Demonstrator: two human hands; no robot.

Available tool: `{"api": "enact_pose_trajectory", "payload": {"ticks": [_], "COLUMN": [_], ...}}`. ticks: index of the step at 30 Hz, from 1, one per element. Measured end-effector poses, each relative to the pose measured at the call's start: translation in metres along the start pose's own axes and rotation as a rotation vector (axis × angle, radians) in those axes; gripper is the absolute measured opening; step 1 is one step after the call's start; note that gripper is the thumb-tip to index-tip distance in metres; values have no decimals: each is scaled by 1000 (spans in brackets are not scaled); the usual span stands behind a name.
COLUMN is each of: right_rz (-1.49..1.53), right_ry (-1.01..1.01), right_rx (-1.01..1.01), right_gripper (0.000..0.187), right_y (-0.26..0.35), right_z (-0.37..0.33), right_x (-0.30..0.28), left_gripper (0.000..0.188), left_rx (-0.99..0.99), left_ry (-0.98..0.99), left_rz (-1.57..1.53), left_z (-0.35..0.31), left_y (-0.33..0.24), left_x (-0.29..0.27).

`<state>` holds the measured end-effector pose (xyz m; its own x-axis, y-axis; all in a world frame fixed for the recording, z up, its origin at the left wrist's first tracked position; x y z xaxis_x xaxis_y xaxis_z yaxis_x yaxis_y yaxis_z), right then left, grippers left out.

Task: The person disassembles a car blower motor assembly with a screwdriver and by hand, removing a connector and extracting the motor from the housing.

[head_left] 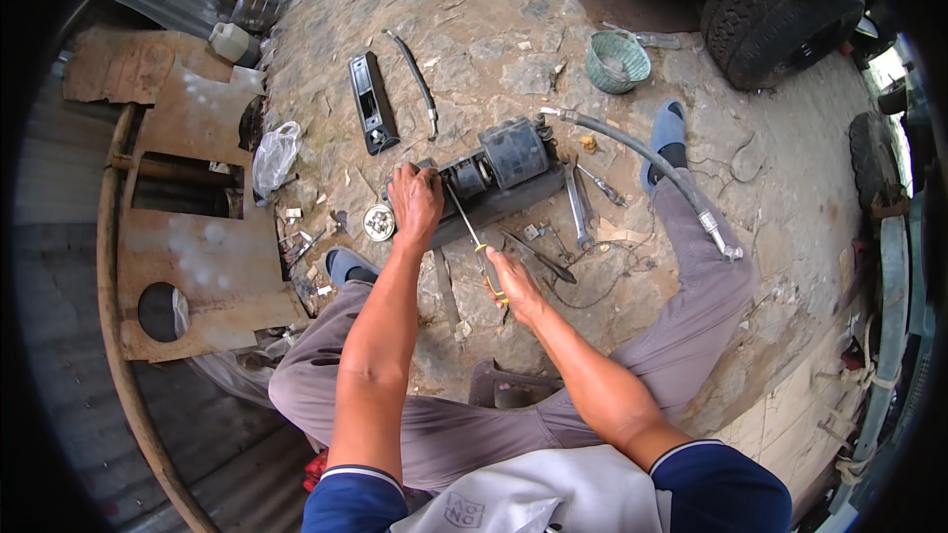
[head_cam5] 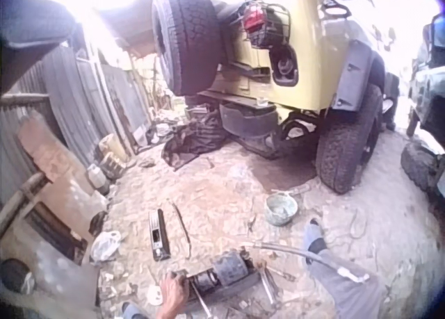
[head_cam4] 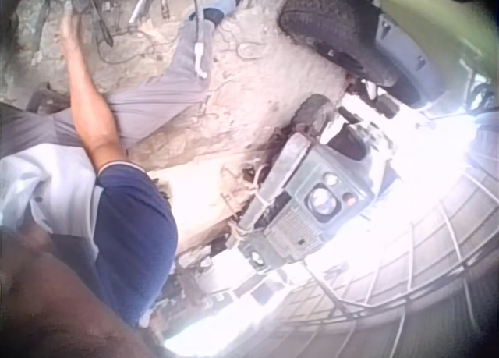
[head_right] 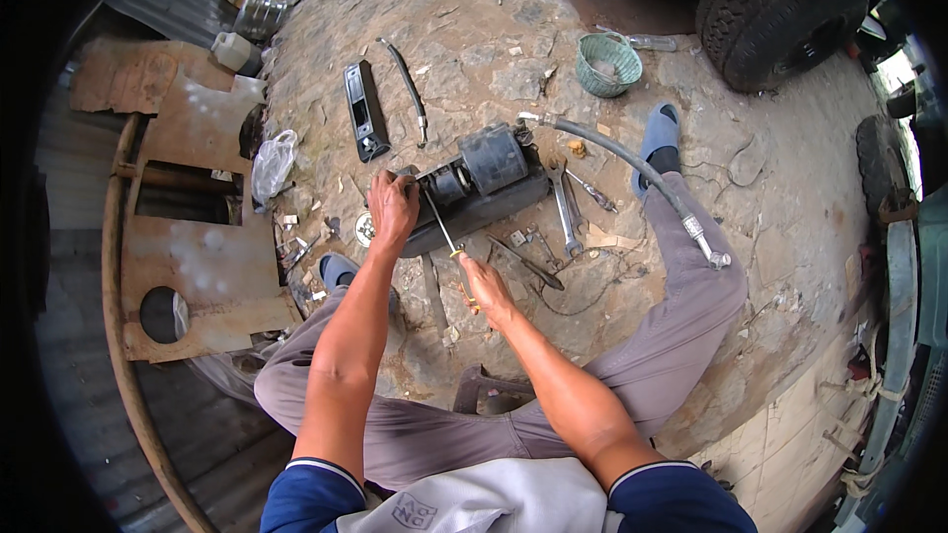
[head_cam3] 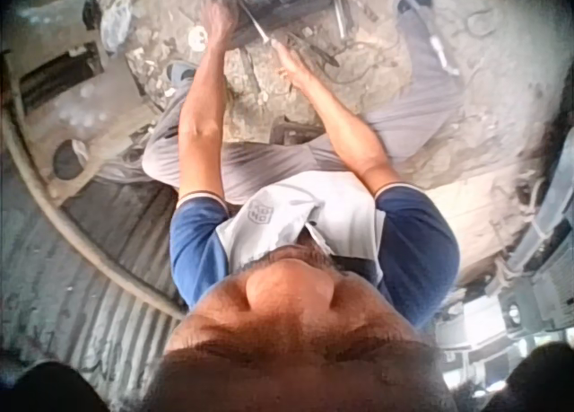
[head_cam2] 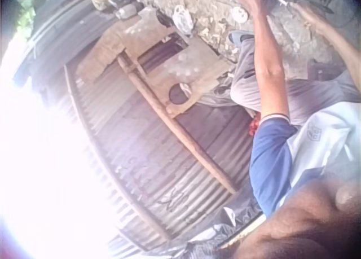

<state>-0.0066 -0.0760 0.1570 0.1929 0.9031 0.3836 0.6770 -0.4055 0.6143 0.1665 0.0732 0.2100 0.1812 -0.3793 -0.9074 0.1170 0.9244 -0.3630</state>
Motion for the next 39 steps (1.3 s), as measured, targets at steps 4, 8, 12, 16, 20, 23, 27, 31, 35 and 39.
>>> {"api": "enact_pose_trajectory", "payload": {"ticks": [4,8,12,16,20,23,27,31,35,39], "right_rz": [-279,-466,-708,-802,-780,-792,-862,-787,-833,-843], "right_ry": [-11,-49,-168,-136,-185,-231,-262,-309,-299,-316], "right_rx": [-170,-243,-351,-347,-312,-304,-530,-629,-566,-570], "right_gripper": [39,41,40,40,40,35,28,25,31,32], "right_y": [-10,2,-2,-4,14,22,0,-6,2,4], "right_z": [14,4,11,12,-1,-11,2,2,2,5], "right_x": [-2,7,0,2,5,11,13,18,13,12], "left_gripper": [18,17,17,21,25,29,30,26,23,21], "left_rx": [-39,18,-19,-76,-146,-193,-213,-147,-139,-202], "left_ry": [82,-11,62,87,69,9,37,20,101,106], "left_rz": [46,71,64,86,108,153,151,139,181,197], "left_z": [5,-4,2,3,-1,-7,-4,-2,1,9], "left_y": [-9,-2,-1,-10,-12,-15,-20,-17,-15,-15], "left_x": [13,24,33,35,34,32,36,38,40,44]}}
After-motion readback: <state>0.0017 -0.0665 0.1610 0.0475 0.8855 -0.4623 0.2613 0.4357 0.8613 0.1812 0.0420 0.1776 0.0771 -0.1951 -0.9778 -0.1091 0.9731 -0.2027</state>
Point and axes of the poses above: each hand's wrist, its own z-axis towards the middle knuckle, its own x-axis out of the palm, y = z × x, the point moved 4 cm from there along z, towards the middle knuckle, and after that the axes turned 6 degrees about -x, right-handed, at the moved point
